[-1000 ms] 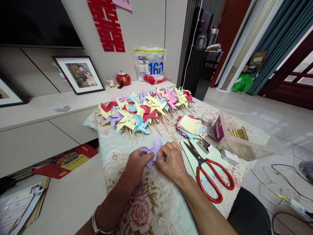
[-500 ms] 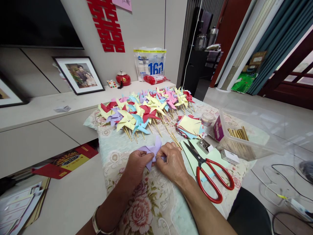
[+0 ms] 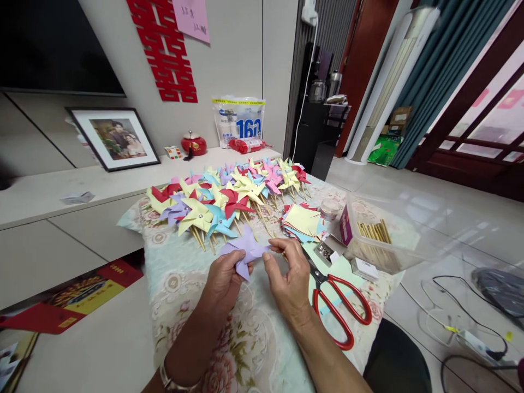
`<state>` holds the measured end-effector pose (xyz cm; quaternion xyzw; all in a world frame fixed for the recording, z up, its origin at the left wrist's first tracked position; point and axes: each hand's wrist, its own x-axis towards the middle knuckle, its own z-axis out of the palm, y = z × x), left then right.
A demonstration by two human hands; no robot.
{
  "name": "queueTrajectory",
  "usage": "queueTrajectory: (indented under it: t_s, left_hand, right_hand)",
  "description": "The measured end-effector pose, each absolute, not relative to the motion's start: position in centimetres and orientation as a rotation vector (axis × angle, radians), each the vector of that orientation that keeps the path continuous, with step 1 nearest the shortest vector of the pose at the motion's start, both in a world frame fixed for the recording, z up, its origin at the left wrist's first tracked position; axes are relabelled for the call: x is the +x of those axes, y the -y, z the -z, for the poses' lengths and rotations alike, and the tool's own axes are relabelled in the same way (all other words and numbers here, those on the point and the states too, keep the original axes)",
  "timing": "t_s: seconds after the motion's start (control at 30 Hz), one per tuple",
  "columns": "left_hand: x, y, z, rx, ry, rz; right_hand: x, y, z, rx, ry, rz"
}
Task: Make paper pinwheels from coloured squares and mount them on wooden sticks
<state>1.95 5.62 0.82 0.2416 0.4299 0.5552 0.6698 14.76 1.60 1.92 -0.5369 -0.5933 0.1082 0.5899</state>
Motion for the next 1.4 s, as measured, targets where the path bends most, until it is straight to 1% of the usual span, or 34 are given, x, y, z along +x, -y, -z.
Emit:
queueTrajectory:
  t_s: [0.1,0.23,0.4,0.57,0.8,1.1,1.4]
  left_hand:
    - [2.6,-5.6,-0.7,0.536,-0.927,-1.262]
    - [2.3,-5.4,-0.4,0.542,-0.900,-1.241]
    - [1.9,-5.2,-0.2,0.523,-0.901,-1.219]
    - [2.0,-5.0,-0.2,0.541,-0.903,-1.203]
    - [2.2,-4.8,-0.5,0.548,-0.928,-1.201]
    - [2.2,-4.9,-0.2,0.568,-0.911,-1.234]
    - [2.4,-4.8,-0.4,0.561,-0.967,-1.271]
  right_hand:
    - [17.1,-1.5,-2.4,-1.342,1.322,-0.286]
    - [21.9,-1.1,-3.7,-1.631,1.487,-0.305]
    - [26.6,-0.9,-4.0,-2.025,1.682,-0.121]
    - [27.9,-1.1,-3.0,-2.203,1.832,-0.032]
    - [27.1,-2.0,-3.7,-2.436,1.908,0.109]
    - [28.1,-4.3,-3.6,-2.449,2.102,-0.061]
    - [28.9,-4.5,-2.8,-2.395,2.149,-0.028]
